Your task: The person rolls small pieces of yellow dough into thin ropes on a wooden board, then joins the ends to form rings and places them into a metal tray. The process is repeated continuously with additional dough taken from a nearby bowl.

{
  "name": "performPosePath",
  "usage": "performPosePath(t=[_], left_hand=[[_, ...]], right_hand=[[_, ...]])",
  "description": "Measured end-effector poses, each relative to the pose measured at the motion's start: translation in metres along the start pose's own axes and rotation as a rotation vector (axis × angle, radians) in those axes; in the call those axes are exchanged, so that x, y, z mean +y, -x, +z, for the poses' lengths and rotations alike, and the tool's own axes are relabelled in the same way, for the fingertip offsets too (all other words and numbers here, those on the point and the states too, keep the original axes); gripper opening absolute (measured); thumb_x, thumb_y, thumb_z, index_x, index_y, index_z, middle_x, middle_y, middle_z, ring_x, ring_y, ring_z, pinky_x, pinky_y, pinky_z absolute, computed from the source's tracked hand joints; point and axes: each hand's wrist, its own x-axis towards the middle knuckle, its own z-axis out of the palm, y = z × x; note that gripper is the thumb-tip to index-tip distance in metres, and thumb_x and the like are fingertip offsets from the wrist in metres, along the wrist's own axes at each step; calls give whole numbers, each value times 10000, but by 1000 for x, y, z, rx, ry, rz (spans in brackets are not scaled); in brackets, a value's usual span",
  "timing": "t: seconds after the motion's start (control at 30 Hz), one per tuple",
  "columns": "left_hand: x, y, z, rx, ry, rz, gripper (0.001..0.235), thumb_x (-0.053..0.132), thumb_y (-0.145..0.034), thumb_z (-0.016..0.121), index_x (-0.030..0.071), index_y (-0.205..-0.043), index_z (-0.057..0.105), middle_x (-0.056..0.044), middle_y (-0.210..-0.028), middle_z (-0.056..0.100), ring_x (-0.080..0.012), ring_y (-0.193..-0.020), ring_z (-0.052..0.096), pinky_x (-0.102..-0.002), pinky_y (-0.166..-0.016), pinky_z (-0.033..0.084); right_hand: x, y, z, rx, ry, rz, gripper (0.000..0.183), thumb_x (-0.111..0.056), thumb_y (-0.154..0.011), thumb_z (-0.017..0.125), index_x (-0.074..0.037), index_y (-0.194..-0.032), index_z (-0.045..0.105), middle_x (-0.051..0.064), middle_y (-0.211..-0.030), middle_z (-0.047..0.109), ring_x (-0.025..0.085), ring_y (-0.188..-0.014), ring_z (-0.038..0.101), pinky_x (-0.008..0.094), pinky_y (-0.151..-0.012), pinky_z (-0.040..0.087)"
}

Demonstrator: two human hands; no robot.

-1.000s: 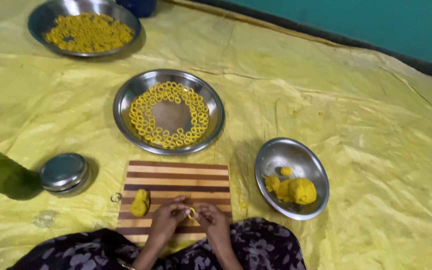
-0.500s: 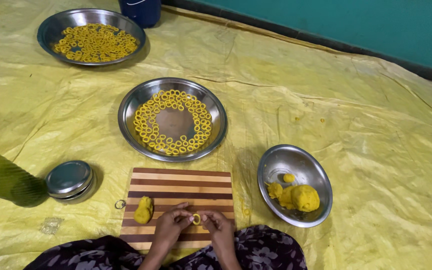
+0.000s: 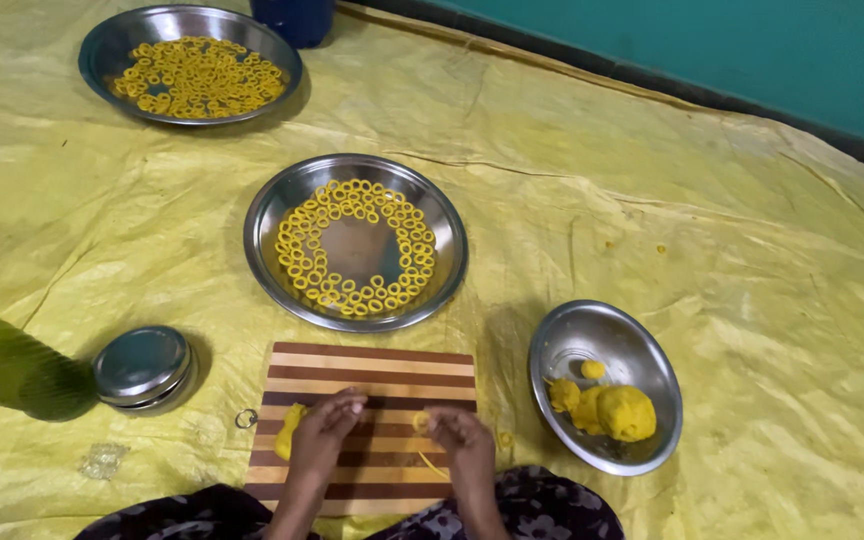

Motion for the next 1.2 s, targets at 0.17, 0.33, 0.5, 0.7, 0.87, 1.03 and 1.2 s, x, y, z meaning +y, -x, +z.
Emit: performPosePath(t=[0.17,0.33,0.5,0.7,0.87,1.03,1.2], left_hand=[[-14,-29,-8,43,244,101,221,183,-960,662,71,-1112,776,-58,-1186,780,-155,-1150,680,-324,-1041,483],[-47,-62,-4,29,363,180,195,130,-956,670,6,-1069,770,-118,-1147,794,-182,-1132,699,-312,-1052,485],[-59,-75,-3,9,396,150,173,88,-936,666,5,-1043,774,-131,-1207,775,-193,-1200,681,-326,-1079,471],[-54,-71,-1,4,391,95,162,80,-940,654,3,-1021,771,-140,-1252,765,-197,-1242,677,-330,-1090,474],[-52,-67,-5,-2,414,114,174,78,-948,641,13,-1049,766,-127,-1258,756,-195,-1214,680,-321,-1076,480],[-46,-62,-4,3,419,121,183,75,-952,633,13,-1062,766,-113,-1229,766,-189,-1171,690,-318,-1051,499],[-28,-52,-7,31,380,73,184,100,-960,644,15,-1072,762,-94,-1162,782,-162,-1142,688,-297,-1035,482]], right_hand=[[-6,-115,29,25,104,-287,173,-13,-851,778,-5,-1023,762,66,-929,782,130,-837,716,270,-768,575],[-9,-230,78,-12,434,-429,178,9,-854,719,-72,-999,781,88,-891,795,162,-803,767,281,-710,600],[-11,-294,106,-29,606,-467,205,-6,-849,676,-109,-982,792,101,-867,785,225,-794,786,329,-718,605],[-12,-310,120,-120,849,-533,223,-9,-824,700,-128,-975,812,129,-954,760,286,-858,750,409,-795,586],[-9,-306,124,-184,1078,-748,391,25,-716,716,-106,-1078,783,150,-1060,703,337,-995,685,441,-856,550],[-15,-297,126,-262,1345,-921,313,-12,-787,699,-50,-1097,728,131,-1038,704,340,-984,673,436,-896,542],[-44,-265,120,-133,1188,-1017,302,-4,-840,609,-34,-1118,722,158,-1048,709,349,-986,678,454,-882,536]])
